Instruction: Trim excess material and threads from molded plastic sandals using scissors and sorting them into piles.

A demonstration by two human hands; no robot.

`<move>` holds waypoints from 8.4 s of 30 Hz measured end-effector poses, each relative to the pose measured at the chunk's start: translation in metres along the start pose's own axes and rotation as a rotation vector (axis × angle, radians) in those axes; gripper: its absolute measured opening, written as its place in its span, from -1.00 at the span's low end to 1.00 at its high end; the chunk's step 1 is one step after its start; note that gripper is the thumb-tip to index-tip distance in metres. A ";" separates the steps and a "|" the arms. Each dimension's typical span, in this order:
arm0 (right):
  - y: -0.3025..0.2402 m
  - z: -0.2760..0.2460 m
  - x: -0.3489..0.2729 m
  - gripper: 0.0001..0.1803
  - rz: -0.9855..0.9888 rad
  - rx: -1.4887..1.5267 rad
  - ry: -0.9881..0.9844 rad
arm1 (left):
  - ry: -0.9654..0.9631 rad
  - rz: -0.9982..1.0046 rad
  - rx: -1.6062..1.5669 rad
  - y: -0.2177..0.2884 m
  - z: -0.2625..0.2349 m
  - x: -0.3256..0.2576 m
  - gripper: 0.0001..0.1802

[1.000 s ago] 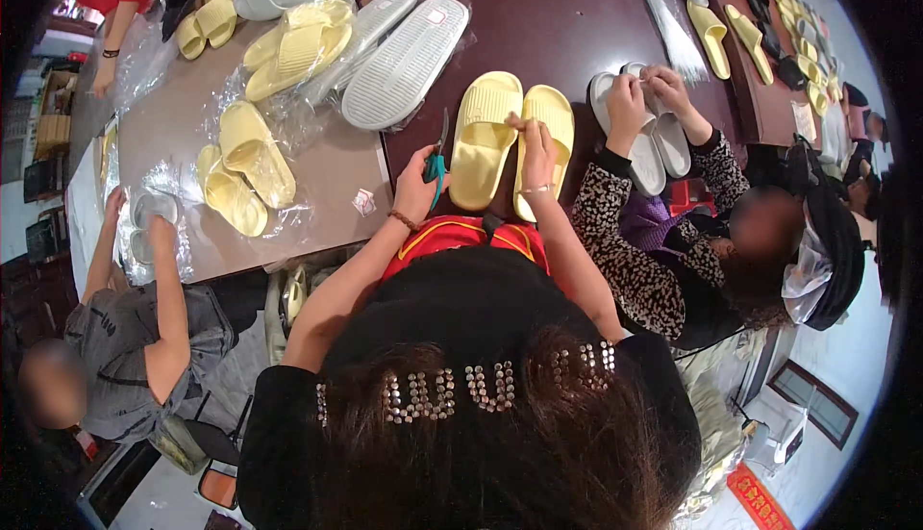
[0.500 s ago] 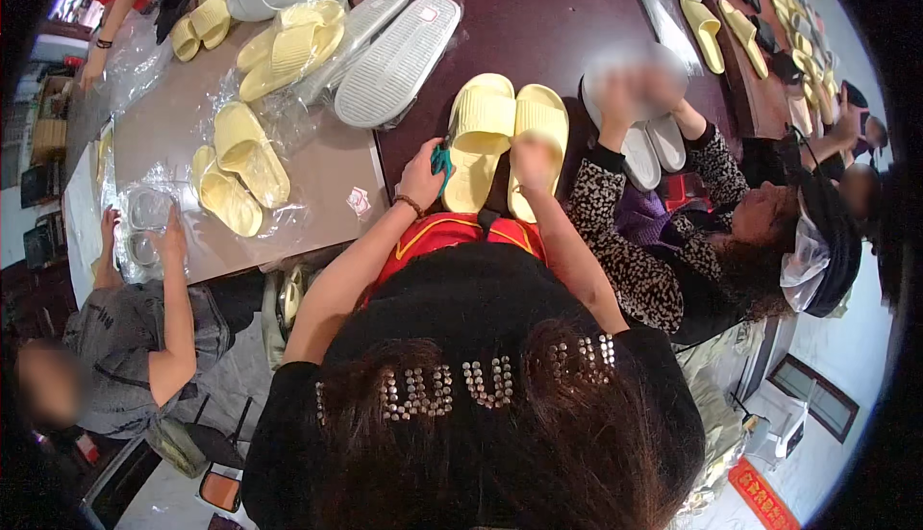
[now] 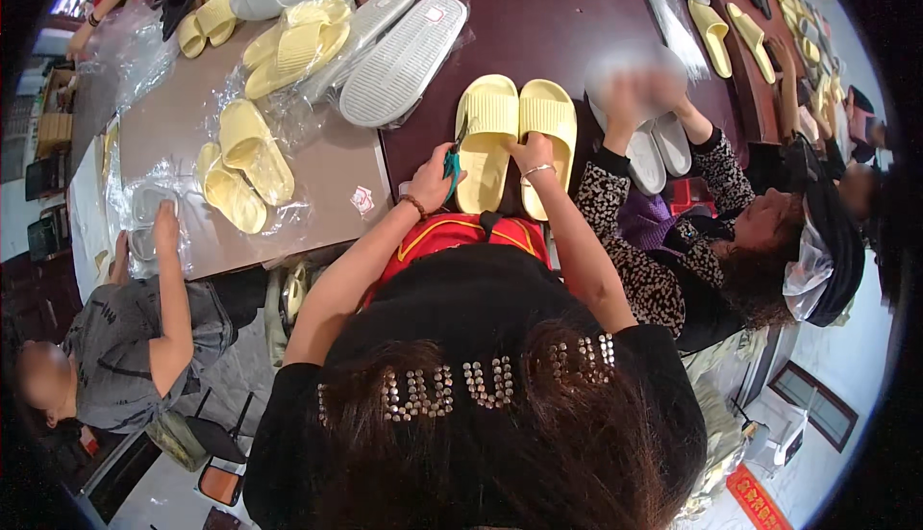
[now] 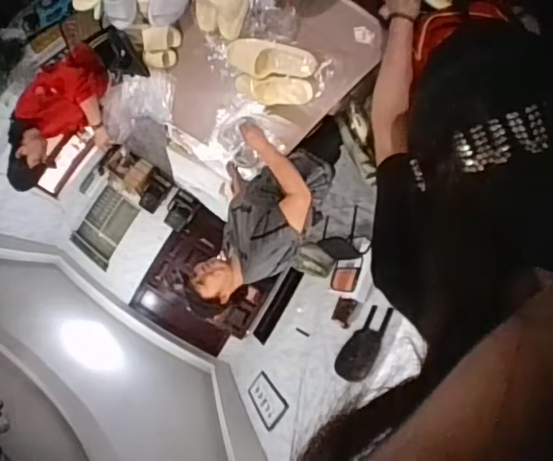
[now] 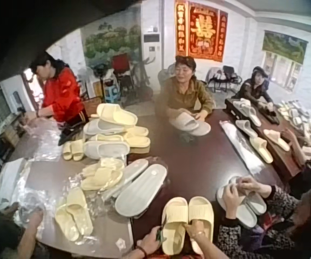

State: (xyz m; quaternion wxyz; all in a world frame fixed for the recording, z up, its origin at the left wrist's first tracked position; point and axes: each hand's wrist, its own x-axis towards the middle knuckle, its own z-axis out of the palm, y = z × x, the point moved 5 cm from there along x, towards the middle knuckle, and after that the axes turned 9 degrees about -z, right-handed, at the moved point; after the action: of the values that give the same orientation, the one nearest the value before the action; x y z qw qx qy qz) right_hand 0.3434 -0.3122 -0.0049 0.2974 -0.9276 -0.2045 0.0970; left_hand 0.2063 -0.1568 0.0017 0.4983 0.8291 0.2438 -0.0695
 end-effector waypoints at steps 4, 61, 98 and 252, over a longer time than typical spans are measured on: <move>0.001 0.001 -0.011 -0.58 -0.122 0.016 0.143 | -0.067 -0.021 -0.012 -0.006 0.000 0.002 -0.38; -0.089 -0.036 -0.013 -0.83 -0.291 0.492 0.352 | 0.367 0.038 -0.246 0.061 -0.127 0.007 -0.60; -0.075 -0.029 -0.001 -0.86 -0.123 0.391 0.088 | 0.016 -0.032 -1.049 0.096 -0.077 0.006 -0.55; 0.011 -0.028 -0.038 -0.45 0.078 0.461 -0.177 | 0.341 -0.093 0.177 0.017 -0.021 0.081 -0.62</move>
State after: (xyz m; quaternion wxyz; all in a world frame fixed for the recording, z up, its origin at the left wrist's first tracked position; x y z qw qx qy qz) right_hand 0.3212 -0.3515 0.0128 0.4780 -0.8304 -0.1662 0.2331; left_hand 0.2819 -0.1181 -0.0032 0.3713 0.8571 0.3560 0.0280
